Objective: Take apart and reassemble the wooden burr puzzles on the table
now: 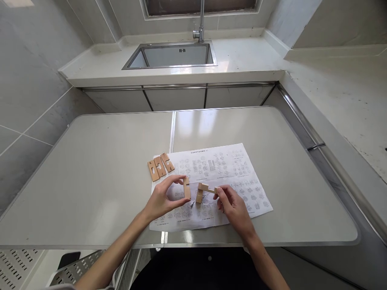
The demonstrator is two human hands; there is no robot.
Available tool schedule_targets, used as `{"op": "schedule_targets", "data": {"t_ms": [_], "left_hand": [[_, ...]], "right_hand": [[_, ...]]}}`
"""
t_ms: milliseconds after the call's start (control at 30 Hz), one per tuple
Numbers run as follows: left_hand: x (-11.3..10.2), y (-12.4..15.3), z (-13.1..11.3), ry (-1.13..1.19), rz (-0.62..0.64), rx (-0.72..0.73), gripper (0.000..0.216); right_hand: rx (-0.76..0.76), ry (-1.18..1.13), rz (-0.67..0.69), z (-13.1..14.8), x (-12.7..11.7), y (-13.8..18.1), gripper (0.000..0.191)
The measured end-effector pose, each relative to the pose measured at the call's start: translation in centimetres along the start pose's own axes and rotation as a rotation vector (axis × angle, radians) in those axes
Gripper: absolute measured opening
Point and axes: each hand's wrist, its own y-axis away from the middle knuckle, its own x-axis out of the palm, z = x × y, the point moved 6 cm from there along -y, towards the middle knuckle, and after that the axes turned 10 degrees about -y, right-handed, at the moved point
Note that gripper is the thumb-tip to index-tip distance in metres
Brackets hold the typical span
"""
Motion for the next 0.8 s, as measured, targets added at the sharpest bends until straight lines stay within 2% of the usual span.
{"op": "schedule_targets", "data": {"t_ms": [133, 267, 400, 533, 667, 800], "left_hand": [[1.5, -0.3, 0.2, -0.062, 0.086, 0.077, 0.071], [2.6, -0.6, 0.1, -0.141, 0.14, 0.155, 0.069], [3.1, -1.0, -0.3, -0.18, 0.173, 0.18, 0.069], [3.6, -1.3, -0.9, -0.203, 0.213, 0.239, 0.072], [4.4, -1.7, -1.5, -0.272, 0.231, 0.258, 0.079], [5.3, -2.3, -2.0, -0.369, 0.231, 0.235, 0.077]], "right_hand": [[-0.125, 0.183, -0.182, -0.1, -0.9, 0.8, 0.042], [-0.272, 0.31, -0.262, -0.5, -0.4, 1.7, 0.035], [-0.435, 0.462, -0.226, -0.4, 0.9, 2.2, 0.024], [-0.526, 0.561, -0.209, -0.4, 1.7, 2.3, 0.018], [-0.556, 0.644, -0.178, -0.8, 2.2, 2.2, 0.014], [-0.539, 0.692, -0.136, -0.8, 2.4, 2.1, 0.011]]}}
